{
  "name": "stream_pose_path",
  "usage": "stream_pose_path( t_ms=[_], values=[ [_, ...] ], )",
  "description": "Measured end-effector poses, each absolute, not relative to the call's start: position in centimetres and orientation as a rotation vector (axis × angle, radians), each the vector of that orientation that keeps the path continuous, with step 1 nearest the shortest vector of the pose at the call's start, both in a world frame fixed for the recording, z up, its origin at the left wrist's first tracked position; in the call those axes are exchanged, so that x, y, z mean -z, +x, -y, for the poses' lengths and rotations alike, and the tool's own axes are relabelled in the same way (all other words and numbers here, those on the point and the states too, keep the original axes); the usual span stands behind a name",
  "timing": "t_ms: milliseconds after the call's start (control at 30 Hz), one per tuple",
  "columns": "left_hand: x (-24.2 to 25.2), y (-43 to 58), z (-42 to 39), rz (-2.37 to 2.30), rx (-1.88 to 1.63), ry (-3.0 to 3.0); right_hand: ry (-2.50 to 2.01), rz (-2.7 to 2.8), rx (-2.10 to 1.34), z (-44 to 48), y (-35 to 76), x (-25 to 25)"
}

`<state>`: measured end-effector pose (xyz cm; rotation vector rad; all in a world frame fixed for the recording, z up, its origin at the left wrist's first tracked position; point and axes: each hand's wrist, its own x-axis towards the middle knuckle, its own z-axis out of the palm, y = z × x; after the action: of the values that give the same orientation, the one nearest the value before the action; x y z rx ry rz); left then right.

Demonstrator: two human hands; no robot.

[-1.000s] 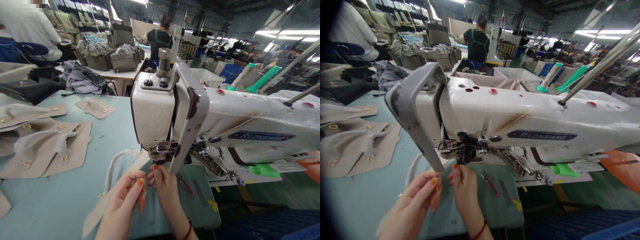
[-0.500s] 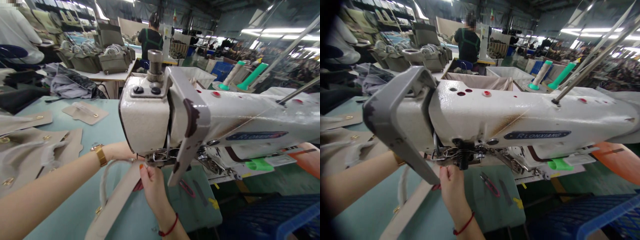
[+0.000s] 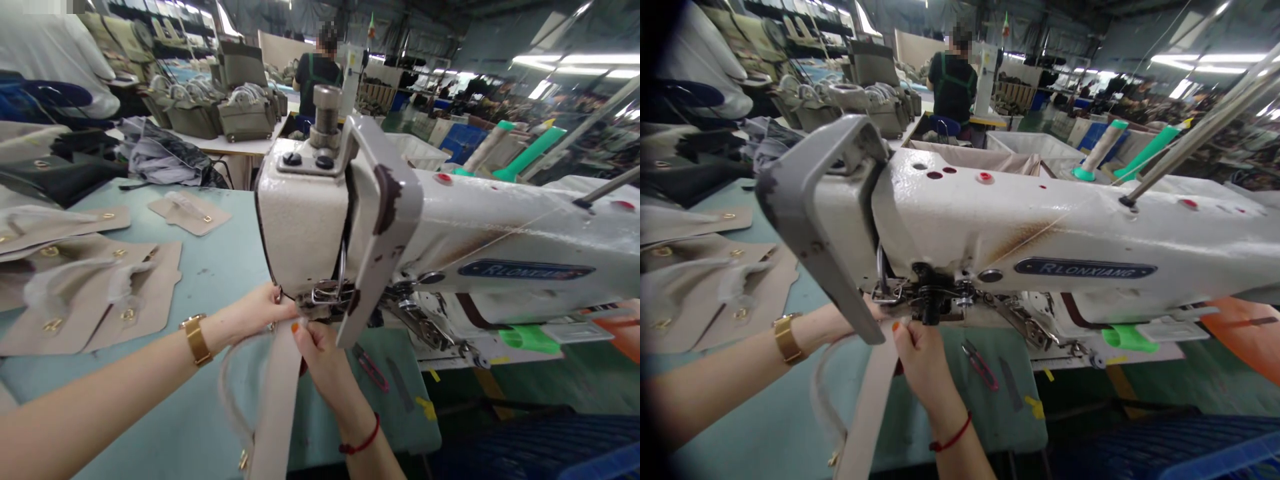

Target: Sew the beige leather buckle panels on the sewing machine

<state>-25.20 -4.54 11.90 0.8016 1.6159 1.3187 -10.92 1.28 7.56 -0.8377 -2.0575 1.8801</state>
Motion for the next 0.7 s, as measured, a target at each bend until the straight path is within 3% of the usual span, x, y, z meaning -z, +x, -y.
stream_pose_path(
  t_ms=[233, 467, 700],
  values=[
    [-8.3, -24.7, 5.6, -1.770, -1.299, 0.928, -0.868, 2.262, -1.795, -2.7, -9.5, -9.0],
    [-8.9, -27.3, 6.1, -1.797, -1.078, 1.067, -0.717, 2.328, -1.783, -3.0, -8.9, -8.1],
    [-6.8, -27.1, 9.8, -1.786, -1.351, 0.615, -0.694, 2.397, -1.811, -2.2, -7.2, -8.3]
  ],
)
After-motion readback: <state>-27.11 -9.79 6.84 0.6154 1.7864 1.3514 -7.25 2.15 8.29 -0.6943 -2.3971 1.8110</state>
